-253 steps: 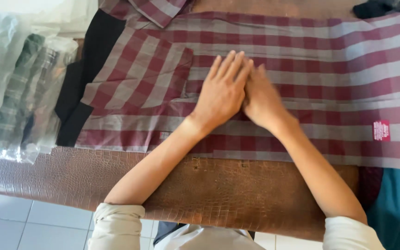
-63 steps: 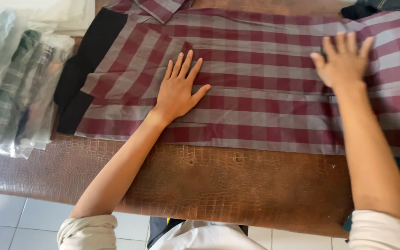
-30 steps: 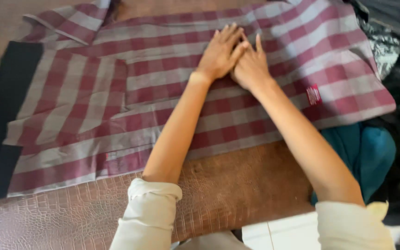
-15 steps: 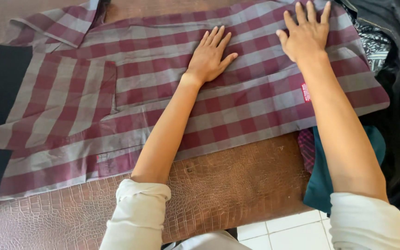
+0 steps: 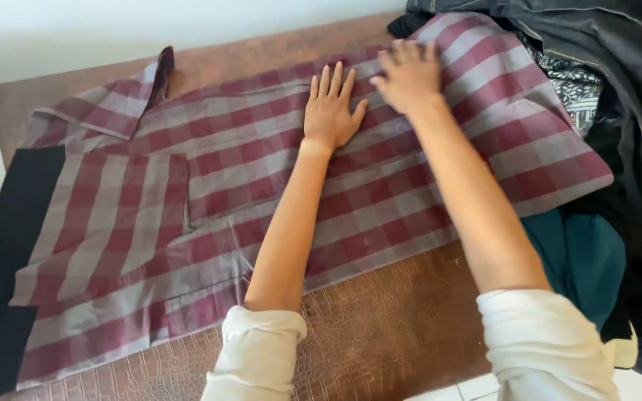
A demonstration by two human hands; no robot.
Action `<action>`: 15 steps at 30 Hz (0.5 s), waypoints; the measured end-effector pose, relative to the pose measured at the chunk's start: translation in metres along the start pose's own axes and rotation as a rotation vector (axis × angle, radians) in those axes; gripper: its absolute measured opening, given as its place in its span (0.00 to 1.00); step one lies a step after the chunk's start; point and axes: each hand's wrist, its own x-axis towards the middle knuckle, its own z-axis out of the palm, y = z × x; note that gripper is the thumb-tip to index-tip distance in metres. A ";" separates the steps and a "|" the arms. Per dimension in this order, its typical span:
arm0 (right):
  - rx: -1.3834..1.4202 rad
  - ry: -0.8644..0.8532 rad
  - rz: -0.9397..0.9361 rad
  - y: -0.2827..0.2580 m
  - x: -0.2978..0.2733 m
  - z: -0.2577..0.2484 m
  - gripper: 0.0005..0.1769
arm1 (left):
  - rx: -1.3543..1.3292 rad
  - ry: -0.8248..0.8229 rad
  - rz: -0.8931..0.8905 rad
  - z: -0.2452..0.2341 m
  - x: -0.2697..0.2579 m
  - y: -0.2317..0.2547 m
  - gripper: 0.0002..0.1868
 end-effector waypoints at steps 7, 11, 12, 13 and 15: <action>-0.102 0.014 0.130 0.079 0.024 0.020 0.46 | -0.048 -0.071 -0.017 -0.007 0.002 0.002 0.38; -0.068 0.075 0.174 0.116 0.036 0.035 0.45 | -0.055 -0.031 -0.023 -0.002 -0.003 -0.001 0.37; -0.053 0.085 0.191 0.126 0.037 0.037 0.45 | -0.053 -0.035 -0.020 -0.002 -0.002 -0.001 0.37; -0.055 0.086 0.188 0.127 0.043 0.041 0.45 | -0.053 -0.033 -0.023 -0.004 -0.001 -0.001 0.37; -0.115 0.159 0.200 0.130 0.050 0.052 0.41 | -0.064 -0.105 -0.035 -0.009 -0.001 -0.001 0.38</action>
